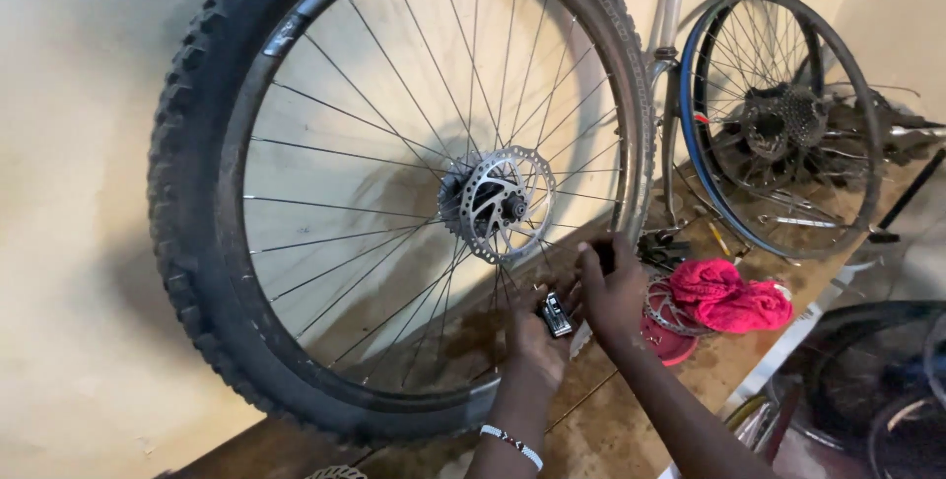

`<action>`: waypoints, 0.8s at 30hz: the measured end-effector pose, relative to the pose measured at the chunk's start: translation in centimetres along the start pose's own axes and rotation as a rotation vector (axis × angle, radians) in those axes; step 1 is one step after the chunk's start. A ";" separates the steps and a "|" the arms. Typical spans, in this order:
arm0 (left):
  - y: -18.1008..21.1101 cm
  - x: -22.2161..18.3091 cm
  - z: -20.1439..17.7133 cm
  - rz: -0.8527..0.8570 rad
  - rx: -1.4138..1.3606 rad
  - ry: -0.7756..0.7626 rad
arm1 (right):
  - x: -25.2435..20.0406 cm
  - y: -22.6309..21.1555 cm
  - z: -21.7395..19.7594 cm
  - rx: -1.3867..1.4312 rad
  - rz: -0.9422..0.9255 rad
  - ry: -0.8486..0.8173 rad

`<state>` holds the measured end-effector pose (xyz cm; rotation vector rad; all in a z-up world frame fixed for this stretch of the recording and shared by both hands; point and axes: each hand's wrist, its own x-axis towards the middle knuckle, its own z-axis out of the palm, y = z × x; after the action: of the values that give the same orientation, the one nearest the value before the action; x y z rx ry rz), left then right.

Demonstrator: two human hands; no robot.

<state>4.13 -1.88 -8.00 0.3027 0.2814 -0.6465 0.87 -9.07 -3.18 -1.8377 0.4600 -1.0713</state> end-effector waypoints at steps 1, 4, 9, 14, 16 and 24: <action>-0.4 -0.7 0.2 -0.017 0.006 0.006 | 0.2 1.4 -0.7 -0.010 0.011 0.011; -2.2 0.6 -0.8 -0.047 0.047 -0.016 | 0.8 6.1 -2.7 -0.099 0.128 -0.008; -8.4 7.9 -7.8 -0.103 0.081 -0.011 | 0.4 17.7 -5.5 -0.242 0.411 -0.030; -10.9 6.3 -4.9 -0.099 0.271 0.189 | 0.2 18.5 -7.9 -0.357 0.438 -0.165; -12.0 5.5 -5.4 -0.069 0.276 0.280 | -0.6 19.2 -8.8 -0.403 0.431 -0.257; -14.8 7.8 -7.9 -0.014 0.210 0.401 | -0.1 24.6 -9.7 -0.461 0.381 -0.327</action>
<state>-0.43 -14.48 -20.80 0.6343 0.6017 -0.6271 -4.15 -26.46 -22.53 -2.1575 0.8686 -0.4137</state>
